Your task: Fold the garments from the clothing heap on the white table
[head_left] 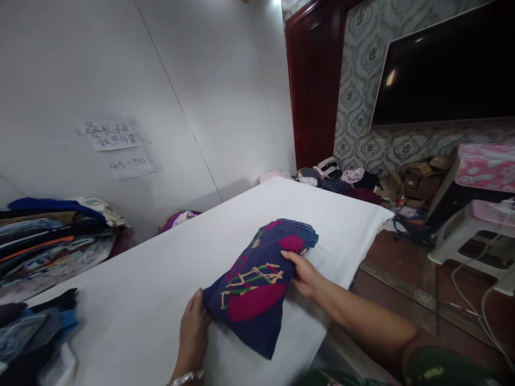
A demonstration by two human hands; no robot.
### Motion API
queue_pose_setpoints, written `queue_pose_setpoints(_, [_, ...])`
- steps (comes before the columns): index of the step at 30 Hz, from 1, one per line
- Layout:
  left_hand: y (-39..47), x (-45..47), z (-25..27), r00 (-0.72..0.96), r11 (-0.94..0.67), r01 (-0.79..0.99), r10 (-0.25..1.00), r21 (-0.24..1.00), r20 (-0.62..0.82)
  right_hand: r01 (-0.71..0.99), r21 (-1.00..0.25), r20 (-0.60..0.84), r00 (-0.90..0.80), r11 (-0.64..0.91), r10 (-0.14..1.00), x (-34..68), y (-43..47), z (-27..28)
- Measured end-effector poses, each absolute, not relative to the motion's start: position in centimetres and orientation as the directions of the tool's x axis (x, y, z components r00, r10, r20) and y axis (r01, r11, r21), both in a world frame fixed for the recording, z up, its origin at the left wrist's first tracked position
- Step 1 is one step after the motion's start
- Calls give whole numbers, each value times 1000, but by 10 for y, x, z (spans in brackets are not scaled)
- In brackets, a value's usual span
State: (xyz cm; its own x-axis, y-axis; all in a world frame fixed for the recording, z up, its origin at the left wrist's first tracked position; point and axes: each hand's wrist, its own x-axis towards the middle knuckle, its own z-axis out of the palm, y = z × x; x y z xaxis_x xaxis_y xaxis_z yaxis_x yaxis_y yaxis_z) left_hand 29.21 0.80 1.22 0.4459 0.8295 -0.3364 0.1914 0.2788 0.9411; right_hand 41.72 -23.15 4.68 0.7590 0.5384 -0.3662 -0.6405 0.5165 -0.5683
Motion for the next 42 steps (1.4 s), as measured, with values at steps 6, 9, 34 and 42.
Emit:
queue_pose_setpoints(6, [12,294,0,581,305,105,754,947,-307,-590,-583,-300,796,559,526,454,-232,88])
queue_pose_setpoints(9, [14,295,-1,578,260,147,760,954,-296,-526,-594,-231,837,609,496,482,-237,101])
queue_pose_setpoints(34, [11,297,0,594,132,243,763,961,-255,-315,-800,-459,869,510,-185,663,-413,5])
queue_pose_setpoints(42, [8,297,3,591,111,244,771,964,-238,-159,-846,-342,893,509,-291,676,-410,-1])
